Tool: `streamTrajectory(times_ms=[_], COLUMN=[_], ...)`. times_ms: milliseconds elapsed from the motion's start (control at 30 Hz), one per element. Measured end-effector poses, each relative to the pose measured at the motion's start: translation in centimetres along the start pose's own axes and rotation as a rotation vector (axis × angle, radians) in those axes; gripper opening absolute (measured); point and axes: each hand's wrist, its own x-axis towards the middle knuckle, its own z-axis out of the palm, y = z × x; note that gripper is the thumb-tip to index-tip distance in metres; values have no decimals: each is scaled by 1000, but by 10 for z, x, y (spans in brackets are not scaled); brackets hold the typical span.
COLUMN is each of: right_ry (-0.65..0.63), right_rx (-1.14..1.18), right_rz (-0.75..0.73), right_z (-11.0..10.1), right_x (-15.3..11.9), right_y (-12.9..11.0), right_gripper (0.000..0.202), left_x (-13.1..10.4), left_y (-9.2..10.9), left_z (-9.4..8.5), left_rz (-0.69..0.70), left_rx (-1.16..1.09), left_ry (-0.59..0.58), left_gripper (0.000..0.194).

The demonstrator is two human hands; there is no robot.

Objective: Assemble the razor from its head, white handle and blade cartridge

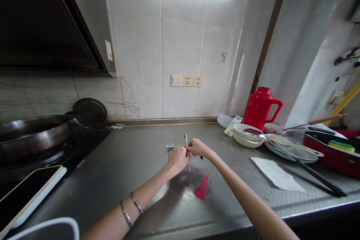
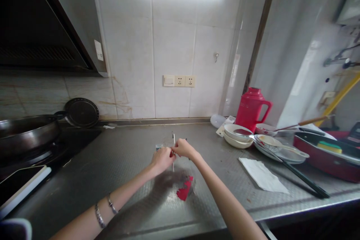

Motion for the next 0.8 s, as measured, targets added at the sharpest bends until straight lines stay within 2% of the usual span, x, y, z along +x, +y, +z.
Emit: streamTrajectory(times_ms=[133, 233, 300, 400, 467, 600, 700, 800], right_ry=[-11, -29, -58, -124, -179, -281, -319, -333], right_rx=[-10, -28, -44, -82, -117, -158, -172, -182], right_rz=[31, 62, 88, 134, 178, 256, 284, 292], right_z=[0, -4, -11, -24, -30, -31, -25, -19], right_x=[-1, 0, 1, 3, 5, 10, 17, 24], right_y=[8, 18, 30, 54, 72, 98, 107, 110], right_gripper=[32, 31, 31, 30, 27, 22, 22, 21], left_x=[1, 6, 11, 21, 29, 42, 48, 51], left_y=[1, -8, -23, -55, -80, -118, -132, -137], left_z=[4, 2, -1, -5, -6, 2, 12, 21], left_rz=[48, 84, 107, 109, 146, 177, 151, 128], left_rx=[-37, -115, -156, -194, -203, -231, -309, -408], left_ry=[-17, -48, -31, 43, 101, 104, 70, 37], left_gripper=[32, 38, 37, 32, 36, 47, 54, 59])
